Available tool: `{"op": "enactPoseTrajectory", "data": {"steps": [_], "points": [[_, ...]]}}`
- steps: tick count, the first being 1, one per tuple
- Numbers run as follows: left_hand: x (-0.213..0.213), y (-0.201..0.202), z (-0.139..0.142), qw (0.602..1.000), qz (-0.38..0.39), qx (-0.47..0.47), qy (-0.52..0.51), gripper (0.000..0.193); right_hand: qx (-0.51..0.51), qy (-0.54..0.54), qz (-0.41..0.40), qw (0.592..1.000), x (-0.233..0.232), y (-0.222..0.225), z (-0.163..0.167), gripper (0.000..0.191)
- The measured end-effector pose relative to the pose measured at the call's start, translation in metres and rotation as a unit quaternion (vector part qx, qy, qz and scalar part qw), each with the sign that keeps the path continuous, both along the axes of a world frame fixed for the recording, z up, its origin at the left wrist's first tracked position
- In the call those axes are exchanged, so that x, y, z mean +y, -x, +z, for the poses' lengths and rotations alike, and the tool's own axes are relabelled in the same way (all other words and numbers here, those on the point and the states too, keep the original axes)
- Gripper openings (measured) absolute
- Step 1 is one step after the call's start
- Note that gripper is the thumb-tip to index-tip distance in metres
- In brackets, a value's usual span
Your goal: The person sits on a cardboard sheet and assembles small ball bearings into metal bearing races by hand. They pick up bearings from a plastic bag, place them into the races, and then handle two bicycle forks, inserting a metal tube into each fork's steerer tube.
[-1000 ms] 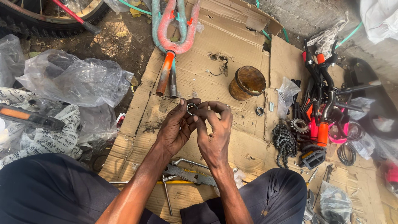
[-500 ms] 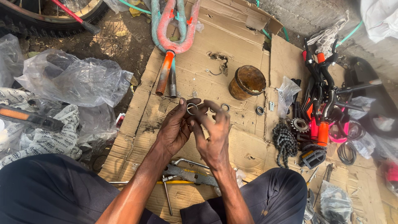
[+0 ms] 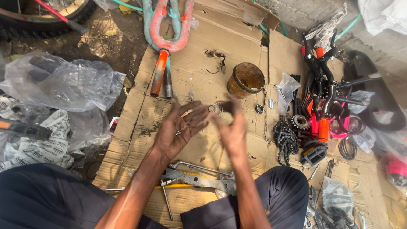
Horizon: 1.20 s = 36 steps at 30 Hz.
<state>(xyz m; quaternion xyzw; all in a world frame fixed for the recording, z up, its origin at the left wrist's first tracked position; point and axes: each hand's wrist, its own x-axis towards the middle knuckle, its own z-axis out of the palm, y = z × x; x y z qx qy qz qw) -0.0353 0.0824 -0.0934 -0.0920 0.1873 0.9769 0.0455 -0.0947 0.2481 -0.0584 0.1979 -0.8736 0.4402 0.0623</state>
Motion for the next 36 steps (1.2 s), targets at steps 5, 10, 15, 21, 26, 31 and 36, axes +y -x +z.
{"op": "enactPoseTrajectory", "data": {"steps": [5, 10, 15, 21, 26, 31, 36], "points": [[-0.009, -0.004, 0.009, 0.996, 0.079, 0.018, -0.039, 0.091, -0.083, -0.08, -0.053, 0.992, 0.038, 0.06, -0.032, 0.063], [-0.01, -0.007, 0.014, 0.993, 0.103, 0.021, -0.052, 0.099, -0.095, -0.116, 0.01, 0.989, 0.041, 0.078, -0.059, 0.065], [-0.011, -0.007, 0.01, 0.992, 0.103, 0.029, -0.063, 0.101, -0.084, -0.172, 0.01, 0.981, 0.034, 0.078, -0.062, 0.061], [-0.009, -0.008, 0.016, 0.991, 0.104, 0.067, -0.051, 0.102, -0.069, 0.037, -0.027, 0.997, 0.03, 0.047, -0.053, 0.051], [0.01, -0.009, 0.031, 0.971, 0.089, 0.155, 0.16, 0.103, -0.492, 0.447, 0.001, 0.747, -0.012, -0.027, -0.082, 0.042], [0.026, -0.021, 0.036, 0.679, 0.16, 0.285, 0.657, 0.067, -0.542, 0.5, 0.031, 0.675, -0.059, -0.036, -0.112, 0.036], [-0.006, -0.013, 0.031, 0.753, 0.25, 0.119, 0.597, 0.024, -0.576, 0.362, 0.09, 0.727, -0.019, -0.046, -0.097, 0.03]]}}
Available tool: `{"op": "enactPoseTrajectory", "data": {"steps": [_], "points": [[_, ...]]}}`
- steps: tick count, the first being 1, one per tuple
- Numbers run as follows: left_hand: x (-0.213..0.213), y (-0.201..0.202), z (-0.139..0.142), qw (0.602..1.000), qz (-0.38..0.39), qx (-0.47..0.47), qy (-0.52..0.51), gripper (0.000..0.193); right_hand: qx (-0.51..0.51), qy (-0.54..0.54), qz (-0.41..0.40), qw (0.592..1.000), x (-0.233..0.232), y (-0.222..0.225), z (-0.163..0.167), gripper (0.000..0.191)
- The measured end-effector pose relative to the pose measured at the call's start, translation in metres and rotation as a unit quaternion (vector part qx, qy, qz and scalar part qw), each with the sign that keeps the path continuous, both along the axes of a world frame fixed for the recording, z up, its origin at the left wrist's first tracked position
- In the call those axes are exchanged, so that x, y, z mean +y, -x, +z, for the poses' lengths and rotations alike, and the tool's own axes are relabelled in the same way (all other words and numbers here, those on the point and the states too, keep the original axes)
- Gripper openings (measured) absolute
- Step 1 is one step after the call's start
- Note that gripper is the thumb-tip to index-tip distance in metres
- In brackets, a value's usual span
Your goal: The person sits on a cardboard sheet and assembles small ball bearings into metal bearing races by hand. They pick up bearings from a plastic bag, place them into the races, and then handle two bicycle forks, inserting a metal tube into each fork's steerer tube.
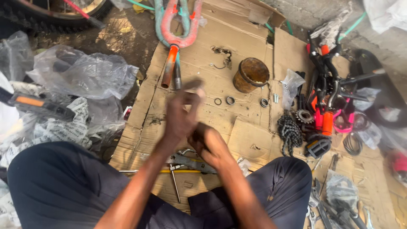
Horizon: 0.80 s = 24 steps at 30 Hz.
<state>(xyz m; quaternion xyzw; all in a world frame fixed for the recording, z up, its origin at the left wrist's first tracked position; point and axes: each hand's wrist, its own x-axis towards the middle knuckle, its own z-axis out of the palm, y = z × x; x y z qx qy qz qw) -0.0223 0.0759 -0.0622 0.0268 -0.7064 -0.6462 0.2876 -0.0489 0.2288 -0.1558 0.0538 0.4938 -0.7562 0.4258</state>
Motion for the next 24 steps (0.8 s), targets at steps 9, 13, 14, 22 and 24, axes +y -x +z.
{"op": "enactPoseTrajectory", "data": {"steps": [9, 13, 14, 22, 24], "points": [[-0.05, 0.005, -0.037, 0.916, 0.152, -0.108, -0.356, 0.017, 0.19, -0.227, 0.138, 0.945, 0.131, 0.051, 0.071, 0.025], [-0.036, 0.005, -0.036, 0.912, 0.155, -0.167, -0.341, 0.02, 0.365, -0.44, 0.059, 0.818, 0.181, 0.1, 0.075, 0.026], [-0.033, 0.003, -0.036, 0.915, 0.155, -0.164, -0.333, 0.02, 0.381, -0.468, 0.067, 0.795, 0.187, 0.112, 0.071, 0.025], [-0.028, -0.005, -0.048, 0.941, 0.165, -0.158, -0.249, 0.015, 0.533, -0.533, 0.138, 0.643, 0.188, 0.145, 0.03, 0.021], [-0.03, -0.005, -0.051, 0.941, 0.175, -0.157, -0.244, 0.013, 0.553, -0.543, 0.147, 0.615, 0.187, 0.142, 0.025, 0.019]]}}
